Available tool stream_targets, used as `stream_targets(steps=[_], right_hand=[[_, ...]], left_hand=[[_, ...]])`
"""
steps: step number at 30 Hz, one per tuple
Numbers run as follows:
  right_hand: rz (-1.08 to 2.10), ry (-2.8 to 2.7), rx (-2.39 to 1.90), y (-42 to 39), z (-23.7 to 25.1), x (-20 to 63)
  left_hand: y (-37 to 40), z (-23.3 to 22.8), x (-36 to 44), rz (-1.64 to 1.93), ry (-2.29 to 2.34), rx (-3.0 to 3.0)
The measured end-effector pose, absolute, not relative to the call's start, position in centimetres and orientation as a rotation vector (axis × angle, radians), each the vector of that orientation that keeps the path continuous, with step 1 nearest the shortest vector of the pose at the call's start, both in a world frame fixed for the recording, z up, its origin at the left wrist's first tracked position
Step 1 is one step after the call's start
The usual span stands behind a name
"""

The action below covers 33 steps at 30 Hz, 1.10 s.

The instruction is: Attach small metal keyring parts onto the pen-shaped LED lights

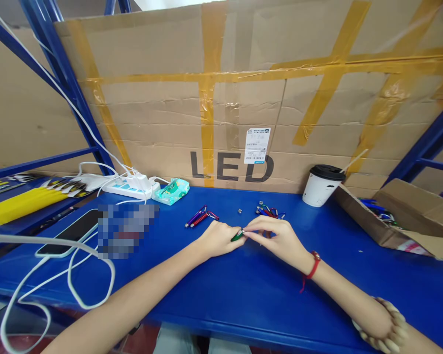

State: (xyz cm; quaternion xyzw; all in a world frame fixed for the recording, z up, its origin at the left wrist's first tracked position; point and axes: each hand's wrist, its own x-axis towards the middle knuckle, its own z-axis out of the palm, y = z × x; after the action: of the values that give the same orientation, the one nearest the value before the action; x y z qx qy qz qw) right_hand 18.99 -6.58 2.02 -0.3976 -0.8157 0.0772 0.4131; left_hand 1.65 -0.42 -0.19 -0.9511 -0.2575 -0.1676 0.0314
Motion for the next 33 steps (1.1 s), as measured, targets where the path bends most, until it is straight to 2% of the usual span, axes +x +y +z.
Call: stream_targets(steps=[14,22,33], right_hand=[[0.329,-2.046,-1.029,-6.2,1.6,19.0],[0.197,-2.135,-1.056,-6.1,1.3,19.8],[-0.04,-2.169,-1.368,-5.2,1.7,21.4]], left_hand=[[-0.4,0.2,1.5,-0.357,-0.732,-2.933],[-0.3,-0.1,1.4,-0.456,-0.737,-2.91],[-0.3,0.0,1.6,-0.619,-0.722,-2.906]])
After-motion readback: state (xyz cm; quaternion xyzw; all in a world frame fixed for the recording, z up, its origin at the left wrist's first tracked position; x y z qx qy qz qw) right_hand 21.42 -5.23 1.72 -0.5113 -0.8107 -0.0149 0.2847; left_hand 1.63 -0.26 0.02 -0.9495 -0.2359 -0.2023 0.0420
